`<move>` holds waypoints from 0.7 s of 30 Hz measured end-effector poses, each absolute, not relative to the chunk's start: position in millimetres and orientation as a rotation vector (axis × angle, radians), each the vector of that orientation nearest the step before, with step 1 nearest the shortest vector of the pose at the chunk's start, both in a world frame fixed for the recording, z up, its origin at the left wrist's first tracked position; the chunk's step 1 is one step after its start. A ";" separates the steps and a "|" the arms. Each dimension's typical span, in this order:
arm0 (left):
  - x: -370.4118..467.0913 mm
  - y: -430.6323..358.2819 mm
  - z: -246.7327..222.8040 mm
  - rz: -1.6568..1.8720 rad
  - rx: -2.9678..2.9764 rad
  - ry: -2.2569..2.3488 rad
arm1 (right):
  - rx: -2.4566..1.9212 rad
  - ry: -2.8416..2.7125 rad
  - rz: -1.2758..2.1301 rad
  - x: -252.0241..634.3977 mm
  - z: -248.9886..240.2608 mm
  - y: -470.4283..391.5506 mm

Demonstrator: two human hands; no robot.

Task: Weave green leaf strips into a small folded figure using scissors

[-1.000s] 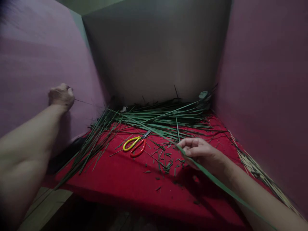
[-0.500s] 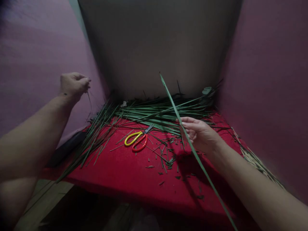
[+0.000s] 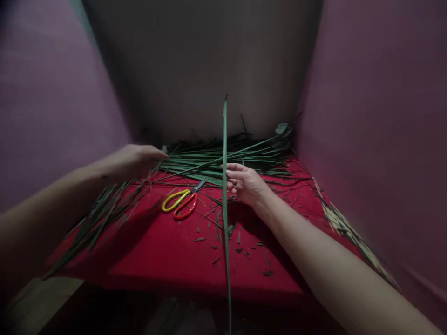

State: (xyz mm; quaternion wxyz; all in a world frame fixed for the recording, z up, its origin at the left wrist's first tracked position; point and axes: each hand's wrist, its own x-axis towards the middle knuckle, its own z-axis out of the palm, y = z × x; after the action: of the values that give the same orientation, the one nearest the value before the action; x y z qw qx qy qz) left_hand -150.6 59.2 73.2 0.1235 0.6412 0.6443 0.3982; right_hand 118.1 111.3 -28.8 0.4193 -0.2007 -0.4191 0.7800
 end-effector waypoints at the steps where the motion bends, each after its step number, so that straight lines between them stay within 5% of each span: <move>1: -132.8 57.7 63.4 1.016 1.888 1.802 | -0.505 -1.055 1.937 120.0 -30.2 112.2; 5: -63.7 48.6 26.1 0.600 1.664 1.290 | -0.516 -1.048 1.840 126.2 -33.9 113.9; 21: -29.1 61.5 -32.6 0.613 1.098 0.726 | -0.462 -1.056 1.807 132.9 -38.6 121.3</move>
State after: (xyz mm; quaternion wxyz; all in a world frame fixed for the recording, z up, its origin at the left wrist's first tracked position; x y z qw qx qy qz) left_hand -29.1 61.5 -32.6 0.7477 0.5019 0.3321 0.2805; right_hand 132.9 121.3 -38.6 0.4786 -0.1891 -0.4328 0.7402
